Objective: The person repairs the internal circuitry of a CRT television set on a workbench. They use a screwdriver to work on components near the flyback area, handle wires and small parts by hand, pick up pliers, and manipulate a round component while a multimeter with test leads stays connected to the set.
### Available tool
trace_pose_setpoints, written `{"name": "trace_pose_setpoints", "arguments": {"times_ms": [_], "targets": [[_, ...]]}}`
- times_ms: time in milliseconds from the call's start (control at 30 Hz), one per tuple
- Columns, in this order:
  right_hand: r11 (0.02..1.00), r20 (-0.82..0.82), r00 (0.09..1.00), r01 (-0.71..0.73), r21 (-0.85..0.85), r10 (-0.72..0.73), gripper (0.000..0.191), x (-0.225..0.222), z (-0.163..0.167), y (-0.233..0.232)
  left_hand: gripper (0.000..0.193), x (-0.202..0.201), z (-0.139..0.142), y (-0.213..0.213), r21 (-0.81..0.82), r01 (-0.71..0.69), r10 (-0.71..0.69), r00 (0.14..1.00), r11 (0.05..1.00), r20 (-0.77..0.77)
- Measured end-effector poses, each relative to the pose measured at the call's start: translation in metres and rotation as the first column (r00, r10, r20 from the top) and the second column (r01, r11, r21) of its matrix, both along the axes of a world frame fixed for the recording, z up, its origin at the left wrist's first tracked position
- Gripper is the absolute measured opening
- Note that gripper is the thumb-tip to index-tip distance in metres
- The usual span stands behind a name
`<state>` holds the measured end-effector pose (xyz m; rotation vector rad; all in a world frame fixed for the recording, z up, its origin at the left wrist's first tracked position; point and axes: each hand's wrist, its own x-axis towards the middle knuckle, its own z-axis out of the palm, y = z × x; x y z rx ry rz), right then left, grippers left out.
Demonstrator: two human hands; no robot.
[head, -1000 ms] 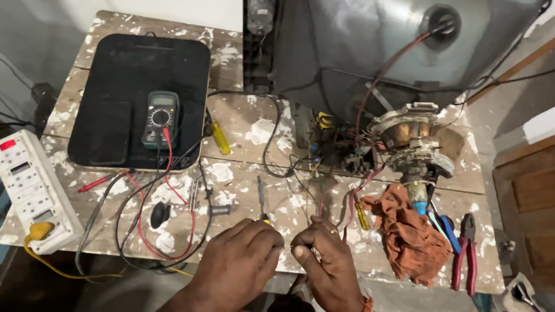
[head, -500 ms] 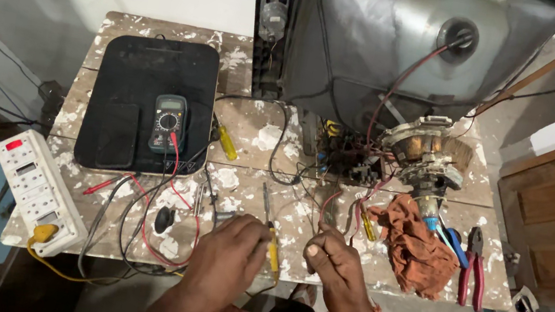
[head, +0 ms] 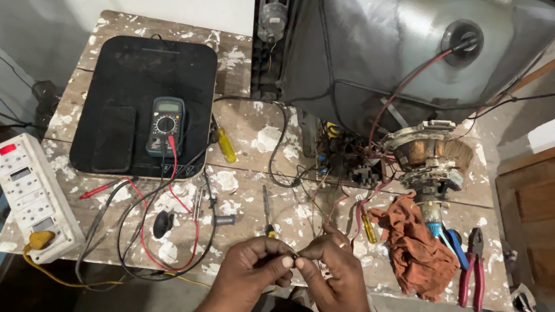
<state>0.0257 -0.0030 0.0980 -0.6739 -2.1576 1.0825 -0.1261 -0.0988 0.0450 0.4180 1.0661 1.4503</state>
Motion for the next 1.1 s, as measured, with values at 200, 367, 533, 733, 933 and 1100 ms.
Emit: {"name": "trace_pose_setpoints", "arguments": {"times_ms": [200, 367, 533, 733, 933, 1100], "targets": [[0.992, 0.026, 0.998, 0.048, 0.115, -0.052, 0.01, -0.004, 0.003, -0.006, 0.017, 0.001, 0.007, -0.004, -0.015, -0.047, 0.049, 0.989, 0.999, 0.14], [0.961, 0.082, 0.991, 0.079, 0.263, -0.104, 0.012, -0.013, 0.007, -0.011, 0.018, 0.006, -0.003, -0.009, -0.06, -0.082, 0.088, 0.991, 0.995, 0.098], [0.978, 0.075, 0.991, 0.095, 0.185, -0.11, 0.012, -0.015, 0.002, -0.02, 0.019, 0.003, -0.052, -0.009, -0.122, -0.118, 0.113, 0.993, 0.985, -0.043], [0.987, 0.026, 0.991, 0.13, 0.098, -0.133, 0.028, 0.049, -0.025, -0.02, 0.013, -0.026, -0.121, 0.0, -0.008, -0.213, 0.208, 0.946, 0.977, 0.249], [0.702, 0.244, 0.664, 0.702, 0.121, -0.707, 0.028, 0.174, -0.071, 0.096, 0.012, -0.051, -0.167, -0.004, 0.21, -0.392, 0.287, 0.87, 0.895, 0.4], [0.781, 0.482, 0.614, 0.494, 0.383, -0.625, 0.036, 0.254, -0.1, 0.207, 0.011, -0.034, -0.179, 0.008, 0.141, -0.389, 0.39, 0.921, 0.91, 0.026]]}}
